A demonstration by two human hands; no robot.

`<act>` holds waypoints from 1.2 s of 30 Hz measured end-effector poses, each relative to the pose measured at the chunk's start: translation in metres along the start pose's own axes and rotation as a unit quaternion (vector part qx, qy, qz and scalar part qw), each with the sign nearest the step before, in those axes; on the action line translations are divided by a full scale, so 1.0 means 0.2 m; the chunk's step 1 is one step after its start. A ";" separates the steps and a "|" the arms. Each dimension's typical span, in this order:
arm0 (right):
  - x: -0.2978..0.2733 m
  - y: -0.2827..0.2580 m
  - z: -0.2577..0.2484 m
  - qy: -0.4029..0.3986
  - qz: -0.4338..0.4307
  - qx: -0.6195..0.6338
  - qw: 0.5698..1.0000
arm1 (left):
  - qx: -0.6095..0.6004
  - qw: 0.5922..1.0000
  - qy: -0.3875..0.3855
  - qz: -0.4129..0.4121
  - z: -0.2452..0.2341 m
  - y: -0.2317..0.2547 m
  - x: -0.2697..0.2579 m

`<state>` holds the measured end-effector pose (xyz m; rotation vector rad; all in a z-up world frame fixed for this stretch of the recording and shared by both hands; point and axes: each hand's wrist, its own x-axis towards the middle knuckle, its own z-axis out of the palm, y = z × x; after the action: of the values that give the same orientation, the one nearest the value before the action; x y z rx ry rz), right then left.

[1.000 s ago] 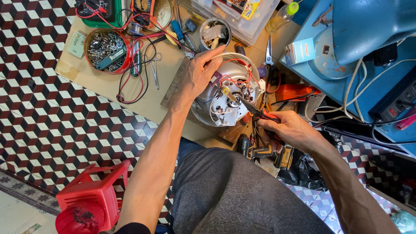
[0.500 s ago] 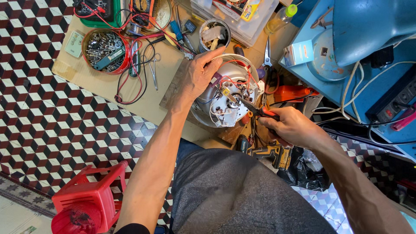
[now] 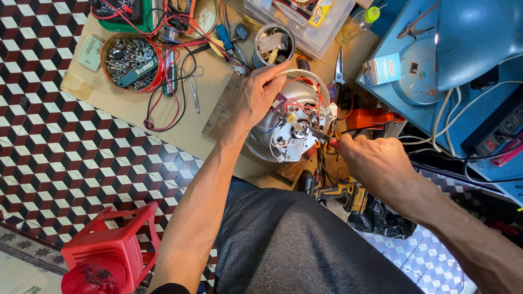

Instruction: The person disassembles a rice cooker, removes the inner metal pot, and works on the base's internal wiring. They use pliers to strip and adjust wires, then reassemble the cooker by placing the pot back into the base.

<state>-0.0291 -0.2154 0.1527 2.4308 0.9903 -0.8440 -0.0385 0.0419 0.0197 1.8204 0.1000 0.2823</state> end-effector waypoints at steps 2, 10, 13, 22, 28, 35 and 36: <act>-0.01 0.00 -0.01 0.044 -0.025 -0.033 0.998 | -0.004 1.000 -0.001 0.001 0.00 0.00 0.00; -0.04 0.03 -0.11 -0.053 0.068 0.066 0.994 | -0.022 1.000 0.001 -0.016 0.02 -0.08 0.01; -0.15 0.08 0.02 -0.014 0.160 0.232 0.959 | -0.007 0.999 0.003 -0.038 0.03 -0.08 0.00; -0.19 -0.20 0.70 0.020 0.252 0.737 0.627 | 0.033 0.995 -0.024 -0.094 -0.02 0.00 0.01; -0.21 -0.25 0.65 0.065 0.142 0.792 0.591 | 0.064 0.993 -0.052 -0.089 -0.01 -0.06 0.05; -0.23 -0.17 0.57 0.089 0.105 0.728 0.672 | 0.123 0.991 -0.052 -0.013 -0.05 0.06 0.02; -0.23 -0.16 0.58 0.129 0.083 0.695 0.702 | 0.122 0.991 -0.057 -0.012 -0.05 0.09 0.01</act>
<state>-0.1239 -0.2789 0.0919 3.8557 -0.0392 -1.5659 -0.0409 0.0469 0.0389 2.0733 0.0800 0.1536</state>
